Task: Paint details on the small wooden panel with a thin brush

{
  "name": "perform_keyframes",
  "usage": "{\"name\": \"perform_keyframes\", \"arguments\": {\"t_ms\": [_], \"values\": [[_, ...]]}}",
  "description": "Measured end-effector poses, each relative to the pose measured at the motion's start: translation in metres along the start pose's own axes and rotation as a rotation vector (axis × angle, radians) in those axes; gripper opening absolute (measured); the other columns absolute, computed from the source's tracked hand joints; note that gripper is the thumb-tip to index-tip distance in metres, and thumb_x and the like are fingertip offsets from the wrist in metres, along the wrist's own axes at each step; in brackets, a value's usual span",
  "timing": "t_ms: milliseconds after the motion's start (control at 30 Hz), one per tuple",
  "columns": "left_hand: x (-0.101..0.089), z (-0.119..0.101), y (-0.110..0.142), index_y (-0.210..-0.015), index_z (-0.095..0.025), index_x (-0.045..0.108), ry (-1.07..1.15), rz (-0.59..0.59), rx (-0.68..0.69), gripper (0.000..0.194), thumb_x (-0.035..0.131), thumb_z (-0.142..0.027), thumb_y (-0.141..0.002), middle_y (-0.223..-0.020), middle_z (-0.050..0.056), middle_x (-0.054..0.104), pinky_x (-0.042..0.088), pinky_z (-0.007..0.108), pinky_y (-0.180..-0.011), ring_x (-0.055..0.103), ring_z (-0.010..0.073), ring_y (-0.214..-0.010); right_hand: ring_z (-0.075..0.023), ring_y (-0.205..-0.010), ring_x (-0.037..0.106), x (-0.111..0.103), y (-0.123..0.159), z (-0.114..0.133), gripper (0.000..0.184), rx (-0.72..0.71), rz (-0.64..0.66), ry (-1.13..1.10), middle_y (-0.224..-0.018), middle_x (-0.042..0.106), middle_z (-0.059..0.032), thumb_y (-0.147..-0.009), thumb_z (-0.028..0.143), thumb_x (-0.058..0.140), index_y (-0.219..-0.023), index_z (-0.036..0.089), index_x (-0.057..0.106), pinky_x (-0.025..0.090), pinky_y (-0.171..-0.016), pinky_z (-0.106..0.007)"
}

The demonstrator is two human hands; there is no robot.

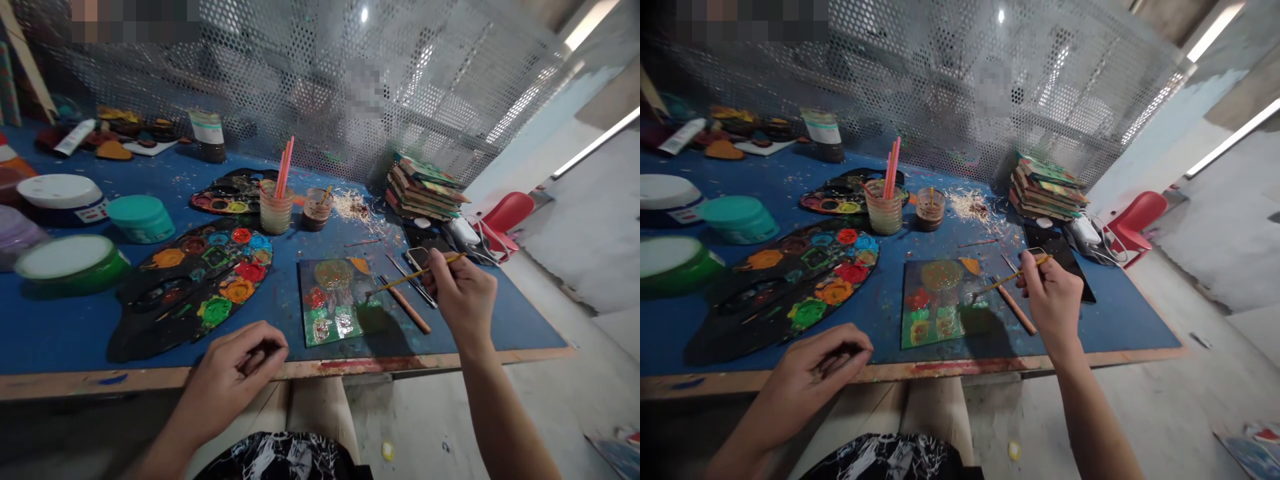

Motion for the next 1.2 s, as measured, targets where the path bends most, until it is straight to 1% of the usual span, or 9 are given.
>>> {"name": "perform_keyframes", "arguments": {"t_ms": [133, 333, 467, 633, 833, 967, 1033, 1100, 1200], "values": [[-0.001, 0.001, 0.000, -0.079, -0.022, 0.062, -0.005, 0.005, 0.021, 0.017, 0.054, -0.034, -0.089, -0.070, -0.003, 0.057, 0.039, 0.019, -0.050, 0.050, 0.0092, -0.056, -0.0106, -0.040, 0.052, -0.012, -0.001, -0.004, 0.034, 0.016, -0.091, 0.004, -0.050, 0.060, 0.0011, -0.084, 0.048, 0.063, -0.066, 0.019, 0.062, 0.042, -0.041, -0.023], [-0.002, -0.007, -0.001, -0.077, -0.022, 0.063, 0.025, -0.035, -0.024, 0.018, 0.055, -0.035, -0.087, -0.068, -0.003, 0.057, 0.037, 0.020, -0.049, 0.047, 0.0094, -0.054, -0.0094, -0.039, 0.050, -0.001, 0.004, 0.005, 0.035, 0.032, 0.033, -0.072, -0.050, 0.058, 0.0017, -0.084, 0.048, 0.061, -0.066, 0.019, 0.064, 0.039, -0.039, -0.022], [-0.002, -0.011, 0.000, -0.075, -0.021, 0.062, 0.044, -0.066, -0.060, 0.018, 0.055, -0.033, -0.086, -0.067, -0.003, 0.055, 0.035, 0.021, -0.050, 0.045, 0.0097, -0.055, -0.0096, -0.040, 0.050, -0.005, 0.000, 0.002, 0.035, 0.014, -0.020, -0.007, -0.050, 0.058, 0.0013, -0.084, 0.048, 0.061, -0.065, 0.018, 0.063, 0.040, -0.042, -0.022], [-0.001, -0.003, -0.001, -0.079, -0.022, 0.062, 0.010, 0.001, -0.002, 0.017, 0.054, -0.033, -0.088, -0.069, -0.004, 0.056, 0.037, 0.020, -0.050, 0.047, 0.0090, -0.055, -0.0094, -0.040, 0.048, 0.000, 0.001, 0.002, 0.034, -0.019, -0.005, -0.012, -0.049, 0.057, 0.0023, -0.085, 0.049, 0.060, -0.069, 0.019, 0.063, 0.038, -0.042, -0.022], [-0.001, -0.005, 0.001, -0.077, -0.021, 0.062, 0.017, -0.031, -0.036, 0.019, 0.053, -0.034, -0.088, -0.069, -0.003, 0.057, 0.036, 0.021, -0.051, 0.046, 0.0094, -0.055, -0.0097, -0.046, 0.054, 0.021, 0.014, -0.007, 0.029, -0.069, 0.234, 0.046, -0.052, 0.060, 0.0022, -0.087, 0.044, 0.058, -0.073, 0.019, 0.063, 0.041, -0.048, -0.020], [0.000, -0.007, 0.001, -0.078, -0.022, 0.062, 0.010, -0.006, -0.024, 0.019, 0.053, -0.034, -0.088, -0.070, -0.003, 0.058, 0.036, 0.021, -0.051, 0.047, 0.0097, -0.056, -0.0102, -0.046, 0.055, 0.024, 0.024, -0.013, 0.030, -0.021, 0.201, -0.075, -0.055, 0.062, 0.0020, -0.090, 0.044, 0.054, -0.075, 0.020, 0.061, 0.043, -0.049, -0.021], [0.000, -0.005, 0.001, -0.079, -0.022, 0.062, -0.001, -0.003, -0.011, 0.018, 0.053, -0.033, -0.089, -0.070, -0.003, 0.058, 0.037, 0.021, -0.051, 0.048, 0.0094, -0.056, -0.0103, -0.046, 0.055, 0.027, 0.027, -0.014, 0.030, -0.013, 0.226, -0.110, -0.056, 0.062, 0.0019, -0.091, 0.044, 0.054, -0.075, 0.020, 0.061, 0.044, -0.049, -0.021], [-0.001, -0.003, 0.001, -0.080, -0.022, 0.062, -0.012, -0.009, -0.001, 0.016, 0.053, -0.032, -0.089, -0.071, -0.004, 0.058, 0.037, 0.020, -0.051, 0.047, 0.0088, -0.055, -0.0102, -0.047, 0.056, 0.027, 0.029, -0.015, 0.030, -0.020, 0.247, -0.094, -0.056, 0.062, 0.0018, -0.091, 0.044, 0.054, -0.075, 0.020, 0.061, 0.044, -0.050, -0.021], [0.000, -0.001, 0.002, -0.081, -0.022, 0.061, -0.019, 0.008, 0.032, 0.015, 0.053, -0.031, -0.090, -0.070, -0.004, 0.057, 0.037, 0.019, -0.051, 0.047, 0.0084, -0.055, -0.0100, -0.046, 0.055, 0.021, 0.027, -0.019, 0.030, -0.015, 0.181, -0.023, -0.055, 0.061, 0.0016, -0.090, 0.044, 0.055, -0.073, 0.019, 0.061, 0.043, -0.050, -0.021]]}}
Point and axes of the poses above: each hand's wrist, its own y-axis away from the middle knuckle, its own x-axis out of the palm, z = x × y, the point moved 4 cm from there along -y, towards the middle knuckle
